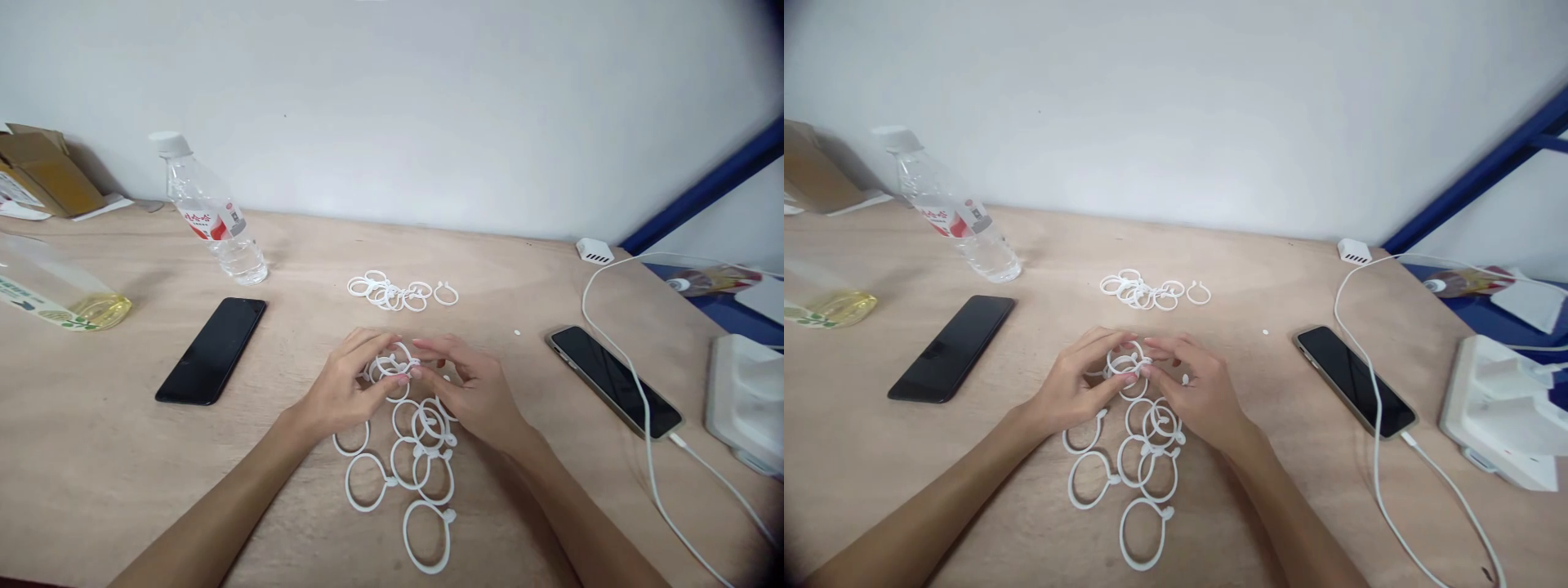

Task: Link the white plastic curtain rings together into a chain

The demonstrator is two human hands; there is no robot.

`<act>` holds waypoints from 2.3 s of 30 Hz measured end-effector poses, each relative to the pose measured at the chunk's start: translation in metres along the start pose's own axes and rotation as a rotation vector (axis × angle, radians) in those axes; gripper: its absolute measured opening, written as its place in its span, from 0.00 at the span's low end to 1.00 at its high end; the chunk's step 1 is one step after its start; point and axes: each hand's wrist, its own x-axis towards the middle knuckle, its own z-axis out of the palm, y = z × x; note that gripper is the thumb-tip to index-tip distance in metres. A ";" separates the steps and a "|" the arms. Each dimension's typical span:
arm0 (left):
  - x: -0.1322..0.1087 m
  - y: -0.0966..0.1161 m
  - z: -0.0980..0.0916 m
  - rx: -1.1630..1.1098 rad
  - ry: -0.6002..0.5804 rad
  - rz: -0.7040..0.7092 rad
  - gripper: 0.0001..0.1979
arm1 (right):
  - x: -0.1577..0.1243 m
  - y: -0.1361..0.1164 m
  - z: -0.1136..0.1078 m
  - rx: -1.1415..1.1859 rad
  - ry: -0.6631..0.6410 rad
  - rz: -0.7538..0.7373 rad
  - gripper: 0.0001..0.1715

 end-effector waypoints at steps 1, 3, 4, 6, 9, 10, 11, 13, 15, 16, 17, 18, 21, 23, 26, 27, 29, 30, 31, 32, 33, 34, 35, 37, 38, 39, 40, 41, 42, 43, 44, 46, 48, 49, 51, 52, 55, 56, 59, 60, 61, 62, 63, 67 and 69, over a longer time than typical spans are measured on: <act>0.000 0.001 0.000 -0.015 0.007 -0.012 0.17 | 0.000 0.001 0.000 0.026 -0.005 0.032 0.13; 0.001 0.003 0.000 -0.034 0.005 -0.037 0.17 | 0.001 0.002 0.001 0.065 -0.020 0.060 0.09; 0.001 0.004 0.000 -0.040 0.003 -0.048 0.16 | 0.001 0.002 0.001 0.081 -0.022 0.061 0.07; 0.001 0.005 0.000 -0.045 -0.004 -0.070 0.15 | 0.002 0.002 0.002 0.105 -0.017 0.046 0.07; 0.002 0.005 -0.001 -0.037 -0.025 -0.090 0.14 | 0.003 0.004 0.004 0.109 0.005 0.022 0.07; 0.002 0.004 -0.001 -0.035 -0.027 -0.095 0.14 | 0.003 0.005 0.004 0.102 0.003 0.019 0.07; 0.002 0.004 -0.001 -0.035 -0.026 -0.103 0.14 | 0.003 0.005 0.005 0.092 0.001 0.016 0.08; 0.002 0.003 0.000 -0.050 -0.019 -0.128 0.13 | 0.004 0.003 0.006 0.072 0.003 0.008 0.10; 0.002 0.002 0.000 -0.087 -0.018 -0.164 0.13 | 0.004 0.001 0.007 0.045 0.009 -0.001 0.12; 0.002 0.001 0.000 -0.108 -0.014 -0.179 0.13 | 0.005 0.000 0.007 0.030 0.006 -0.004 0.12; 0.002 0.001 0.001 -0.121 -0.003 -0.189 0.14 | 0.007 0.000 0.007 0.012 -0.008 -0.001 0.12; 0.002 0.000 0.001 -0.121 0.017 -0.190 0.15 | 0.009 0.001 0.005 -0.008 -0.025 0.009 0.12; 0.001 -0.002 0.002 -0.031 0.075 -0.148 0.18 | 0.022 0.017 -0.003 -0.134 0.007 0.070 0.13; 0.000 -0.001 0.001 0.063 0.057 -0.106 0.20 | 0.035 0.037 -0.013 -0.364 0.138 0.111 0.15; -0.001 0.001 0.000 0.172 -0.025 -0.052 0.21 | 0.053 0.068 -0.026 -0.672 0.112 0.121 0.19; -0.001 0.003 -0.001 0.194 -0.047 -0.040 0.21 | 0.057 0.076 -0.029 -0.695 0.100 0.119 0.19; -0.001 0.004 -0.001 0.217 -0.068 -0.030 0.20 | 0.061 0.086 -0.034 -0.722 0.072 0.103 0.17; -0.001 0.005 -0.001 0.220 -0.067 -0.031 0.18 | 0.061 0.087 -0.035 -0.731 0.065 0.089 0.15; -0.001 0.005 -0.001 0.219 -0.056 -0.036 0.17 | 0.060 0.085 -0.034 -0.738 0.059 0.073 0.14; -0.001 0.005 0.000 0.217 -0.037 -0.043 0.15 | 0.058 0.081 -0.033 -0.744 0.055 0.057 0.14; -0.001 0.004 0.000 0.217 -0.012 -0.052 0.14 | 0.054 0.074 -0.030 -0.743 0.056 0.031 0.13; -0.001 0.004 0.000 0.218 0.014 -0.065 0.13 | 0.049 0.066 -0.026 -0.733 0.053 -0.001 0.13; 0.000 0.003 0.001 0.216 0.039 -0.079 0.13 | 0.043 0.055 -0.021 -0.718 0.055 -0.041 0.13; 0.000 0.002 0.000 0.196 0.073 -0.093 0.12 | 0.030 0.033 -0.009 -0.599 0.046 -0.225 0.11; 0.000 0.002 0.000 0.177 0.080 -0.090 0.11 | 0.024 0.023 -0.002 -0.519 0.025 -0.308 0.09; 0.000 0.003 0.000 0.151 0.082 -0.081 0.11 | 0.018 0.013 0.004 -0.450 0.004 -0.366 0.09; 0.001 0.003 0.000 0.121 0.084 -0.067 0.12 | 0.013 0.005 0.010 -0.395 -0.017 -0.389 0.11; 0.001 0.004 -0.001 0.089 0.087 -0.054 0.12 | 0.010 -0.001 0.015 -0.343 -0.015 -0.412 0.12; 0.001 0.006 -0.001 0.057 0.094 -0.049 0.12 | 0.007 -0.005 0.019 -0.307 -0.022 -0.415 0.13; 0.001 0.007 -0.001 0.026 0.104 -0.051 0.12 | 0.006 -0.007 0.022 -0.273 -0.021 -0.410 0.13; 0.001 0.007 0.000 -0.006 0.114 -0.059 0.12 | 0.006 -0.009 0.024 -0.241 -0.018 -0.401 0.13; 0.001 0.008 0.000 -0.053 0.124 -0.082 0.10 | 0.006 -0.009 0.025 -0.191 -0.011 -0.377 0.12; 0.000 0.008 0.001 -0.066 0.126 -0.085 0.09 | 0.007 -0.010 0.023 -0.165 0.013 -0.362 0.11; 0.000 0.007 0.001 -0.059 0.127 -0.076 0.09 | 0.006 -0.010 0.022 -0.160 0.033 -0.351 0.10; 0.000 0.006 0.001 -0.023 0.141 -0.042 0.07 | 0.005 -0.011 0.021 -0.149 0.106 -0.285 0.09; 0.000 0.006 0.001 0.000 0.151 -0.019 0.07 | 0.004 -0.011 0.020 -0.137 0.147 -0.228 0.08; 0.000 0.005 0.000 0.055 0.144 0.053 0.05 | 0.003 -0.009 0.019 -0.074 0.211 -0.068 0.13; 0.000 0.005 0.000 0.060 0.128 0.078 0.04 | 0.003 -0.007 0.019 -0.048 0.201 -0.045 0.15; -0.002 0.005 0.001 0.046 0.076 0.093 0.03 | 0.004 -0.005 0.018 0.013 0.153 -0.042 0.13; -0.002 0.006 0.001 0.034 0.068 0.056 0.04 | 0.004 -0.004 0.018 0.035 0.147 -0.041 0.11; -0.003 0.006 0.001 0.019 0.063 0.000 0.06 | 0.005 -0.004 0.017 0.060 0.144 -0.033 0.09; -0.004 0.006 0.001 0.004 0.063 -0.063 0.10 | 0.005 -0.004 0.017 0.090 0.145 -0.018 0.08; -0.005 0.006 0.001 -0.011 0.061 -0.118 0.14 | 0.005 -0.005 0.016 0.121 0.144 0.002 0.08; -0.003 0.007 -0.001 -0.075 0.035 -0.140 0.24 | 0.003 -0.003 0.016 0.185 0.127 0.054 0.06; -0.001 0.007 -0.002 -0.132 0.010 -0.121 0.19 | 0.001 -0.002 0.016 0.170 0.134 0.058 0.06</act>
